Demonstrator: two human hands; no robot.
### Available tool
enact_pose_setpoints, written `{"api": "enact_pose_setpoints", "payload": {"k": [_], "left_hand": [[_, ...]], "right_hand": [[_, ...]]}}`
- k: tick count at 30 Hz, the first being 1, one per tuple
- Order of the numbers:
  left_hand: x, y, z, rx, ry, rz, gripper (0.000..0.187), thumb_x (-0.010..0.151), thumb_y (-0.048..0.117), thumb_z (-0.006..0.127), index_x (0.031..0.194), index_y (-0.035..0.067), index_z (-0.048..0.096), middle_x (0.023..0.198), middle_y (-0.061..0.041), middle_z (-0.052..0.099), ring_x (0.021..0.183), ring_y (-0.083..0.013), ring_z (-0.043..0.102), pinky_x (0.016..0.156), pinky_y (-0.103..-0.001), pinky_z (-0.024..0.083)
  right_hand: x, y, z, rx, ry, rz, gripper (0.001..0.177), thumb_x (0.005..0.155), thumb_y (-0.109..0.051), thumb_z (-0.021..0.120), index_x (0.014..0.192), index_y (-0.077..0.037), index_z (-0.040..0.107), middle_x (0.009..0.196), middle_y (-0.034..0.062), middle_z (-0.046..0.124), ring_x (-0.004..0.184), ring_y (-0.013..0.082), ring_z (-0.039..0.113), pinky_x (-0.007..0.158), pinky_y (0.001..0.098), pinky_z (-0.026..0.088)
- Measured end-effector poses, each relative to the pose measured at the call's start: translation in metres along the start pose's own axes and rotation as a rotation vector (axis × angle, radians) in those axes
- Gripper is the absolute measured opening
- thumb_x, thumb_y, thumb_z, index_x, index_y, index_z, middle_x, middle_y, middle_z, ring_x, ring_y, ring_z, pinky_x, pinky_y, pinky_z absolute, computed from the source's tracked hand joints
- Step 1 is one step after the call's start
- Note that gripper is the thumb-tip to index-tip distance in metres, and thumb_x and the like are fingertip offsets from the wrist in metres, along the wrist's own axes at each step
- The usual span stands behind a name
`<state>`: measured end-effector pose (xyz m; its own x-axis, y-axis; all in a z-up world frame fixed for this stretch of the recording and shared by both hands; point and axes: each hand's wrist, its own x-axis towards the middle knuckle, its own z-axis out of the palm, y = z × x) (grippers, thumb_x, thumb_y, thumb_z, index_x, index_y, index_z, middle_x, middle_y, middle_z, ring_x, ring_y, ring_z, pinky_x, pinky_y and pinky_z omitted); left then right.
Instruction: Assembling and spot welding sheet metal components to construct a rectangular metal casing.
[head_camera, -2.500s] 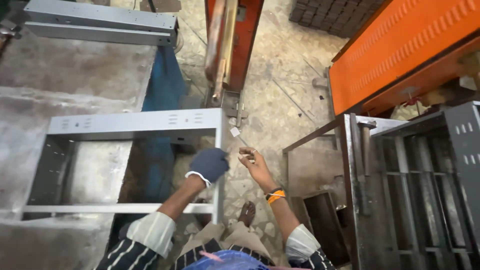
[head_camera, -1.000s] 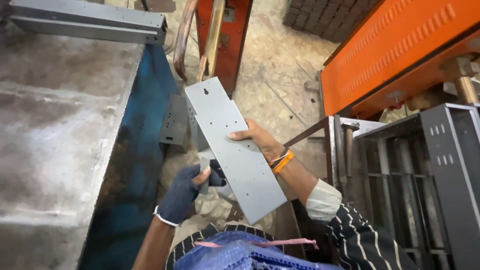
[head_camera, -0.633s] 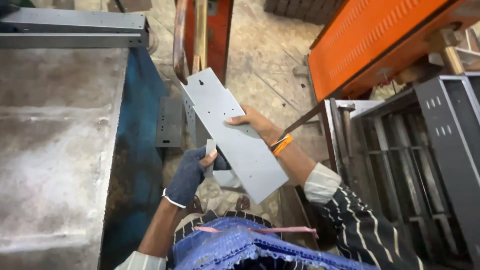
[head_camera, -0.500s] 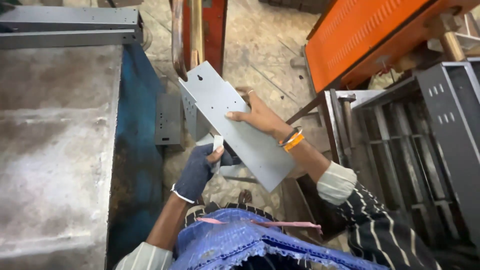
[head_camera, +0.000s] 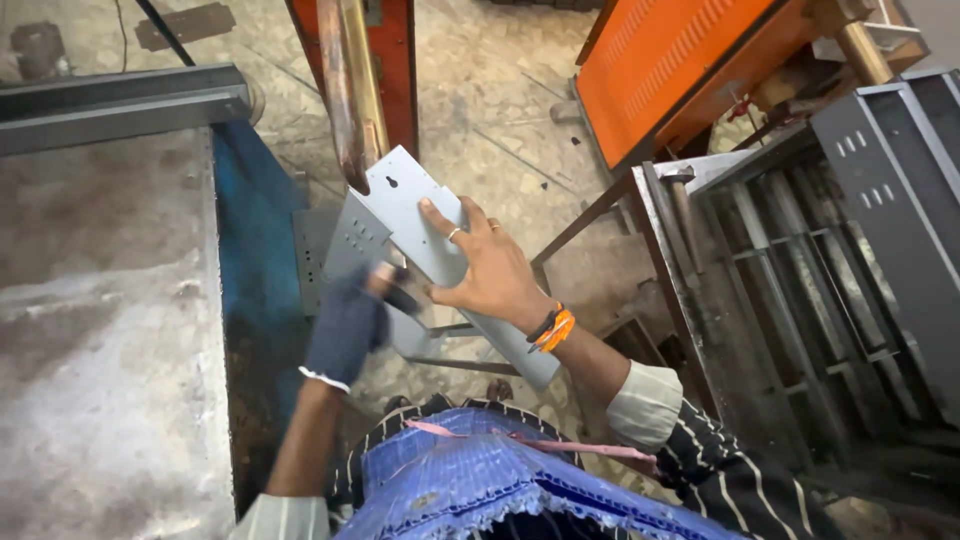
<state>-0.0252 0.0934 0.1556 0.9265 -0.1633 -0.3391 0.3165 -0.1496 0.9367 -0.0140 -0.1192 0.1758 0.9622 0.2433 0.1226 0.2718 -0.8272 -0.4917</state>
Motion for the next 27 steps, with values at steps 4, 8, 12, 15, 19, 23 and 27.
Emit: {"api": "enact_pose_setpoints", "payload": {"k": [4,8,12,15,19,23,27], "left_hand": [[0.041,-0.033,-0.043,0.107,0.137,0.252,0.034,0.105,0.033,0.058,0.116,0.004,0.074,0.076,-0.010,0.070,0.060,-0.0182,0.057,0.053,-0.033,0.045],[0.055,-0.014,-0.057,0.527,0.353,0.610,0.029,0.099,0.013,0.062,0.125,0.006,0.073,0.086,-0.017,0.072,0.076,-0.0252,0.073,0.068,-0.036,0.054],[0.055,-0.001,-0.046,0.538,0.431,0.713,0.015,0.098,0.015,0.073,0.108,0.005,0.078,0.082,-0.017,0.072,0.074,-0.0257,0.072,0.067,-0.037,0.054],[0.054,0.000,-0.038,0.303,0.472,0.740,0.016,0.099,0.011,0.073,0.113,0.004,0.076,0.087,-0.013,0.074,0.074,-0.0201,0.072,0.070,-0.033,0.055],[0.058,-0.006,-0.033,0.252,0.488,0.623,0.016,0.099,0.009,0.073,0.114,0.004,0.076,0.087,-0.012,0.072,0.077,-0.0181,0.071,0.071,-0.032,0.054],[0.060,-0.013,-0.031,0.144,0.501,0.765,0.019,0.101,0.010,0.071,0.118,0.004,0.075,0.105,-0.012,0.074,0.097,-0.0213,0.069,0.087,-0.033,0.054],[0.058,-0.012,-0.032,0.095,0.472,0.726,0.020,0.102,0.013,0.071,0.120,0.005,0.075,0.107,-0.012,0.076,0.099,-0.0204,0.070,0.089,-0.033,0.053]], "right_hand": [[0.001,0.000,0.001,0.006,-0.016,0.034,0.106,0.064,-0.042,0.086,0.157,-0.040,0.034,0.153,0.0305,0.039,0.114,0.0522,0.058,0.099,0.0505,0.050],[0.003,0.002,0.001,-0.001,0.015,0.007,0.103,0.065,-0.042,0.086,0.156,-0.040,0.038,0.152,0.0304,0.042,0.118,0.0524,0.057,0.101,0.0502,0.049],[0.006,0.001,-0.003,-0.005,0.005,0.024,0.101,0.063,-0.043,0.085,0.154,-0.042,0.041,0.152,0.0285,0.044,0.119,0.0512,0.058,0.102,0.0501,0.049],[0.007,0.004,-0.001,-0.024,0.013,0.006,0.101,0.063,-0.043,0.086,0.154,-0.041,0.042,0.151,0.0300,0.043,0.120,0.0528,0.056,0.103,0.0508,0.048],[0.007,0.000,-0.003,-0.029,0.004,0.000,0.102,0.063,-0.043,0.086,0.155,-0.040,0.042,0.151,0.0304,0.042,0.122,0.0536,0.055,0.104,0.0513,0.047],[0.009,-0.001,-0.002,-0.020,-0.026,0.027,0.102,0.063,-0.043,0.086,0.155,-0.039,0.040,0.151,0.0299,0.042,0.125,0.0527,0.053,0.105,0.0515,0.046],[0.008,-0.001,-0.002,-0.005,-0.014,0.011,0.103,0.064,-0.042,0.087,0.156,-0.037,0.040,0.152,0.0306,0.041,0.129,0.0535,0.050,0.107,0.0515,0.045]]}}
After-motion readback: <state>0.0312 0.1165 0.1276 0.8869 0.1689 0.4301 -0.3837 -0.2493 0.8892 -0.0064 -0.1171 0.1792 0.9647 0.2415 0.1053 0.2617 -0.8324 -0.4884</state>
